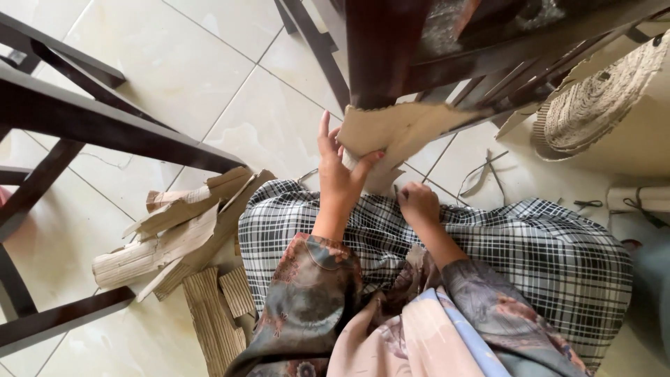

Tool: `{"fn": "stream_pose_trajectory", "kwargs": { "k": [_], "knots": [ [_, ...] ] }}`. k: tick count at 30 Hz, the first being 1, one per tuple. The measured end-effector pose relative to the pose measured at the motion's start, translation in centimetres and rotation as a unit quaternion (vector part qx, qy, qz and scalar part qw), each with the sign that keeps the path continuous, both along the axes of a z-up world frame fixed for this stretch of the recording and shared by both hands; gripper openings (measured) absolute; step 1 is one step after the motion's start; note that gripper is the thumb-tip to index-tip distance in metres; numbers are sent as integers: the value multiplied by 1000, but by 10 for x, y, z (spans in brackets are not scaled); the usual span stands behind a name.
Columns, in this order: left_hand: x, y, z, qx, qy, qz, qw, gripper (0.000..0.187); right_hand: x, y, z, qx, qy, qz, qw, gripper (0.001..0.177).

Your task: Wrapping a chair leg with corrugated cardboard and securing it with string for protection.

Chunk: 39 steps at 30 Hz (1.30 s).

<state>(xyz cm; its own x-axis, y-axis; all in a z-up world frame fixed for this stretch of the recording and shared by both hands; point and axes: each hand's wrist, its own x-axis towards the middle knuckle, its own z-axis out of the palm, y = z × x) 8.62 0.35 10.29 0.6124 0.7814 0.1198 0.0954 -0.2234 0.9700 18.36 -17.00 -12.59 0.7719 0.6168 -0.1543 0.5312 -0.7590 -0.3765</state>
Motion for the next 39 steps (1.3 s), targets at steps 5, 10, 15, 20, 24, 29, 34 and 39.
{"fn": "stream_pose_trajectory", "kwargs": {
  "k": [5, 10, 15, 20, 24, 29, 34, 39],
  "knots": [
    [-4, 2, -2, 53, 23, 37, 998, 119, 37, -12, 40, 87, 139, -108, 980, 33],
    [-1, 0, 0, 64, 16, 38, 997, 118, 26, 1, 107, -15, 174, -137, 975, 35],
    [-2, 0, -4, 70, 0, 38, 997, 114, -3, 14, 43, -19, 126, -61, 990, 34],
    [-6, 4, -11, 70, -13, 46, 996, 112, 61, -25, 21, 228, 79, -136, 961, 21],
    [-3, 3, -6, 73, -23, 38, 996, 113, 96, -48, 38, 207, 278, -336, 876, 23],
    [-3, 3, -11, 84, -48, 34, 995, 110, 85, -58, 133, 532, 525, -347, 566, 17],
    [5, 3, -12, 124, -120, 87, 981, 107, 40, -42, 227, 548, 523, -214, 617, 14],
    [4, -2, -3, 243, -173, 88, 950, 60, 22, -14, 249, 629, 577, 43, 520, 25]
  ]
}}
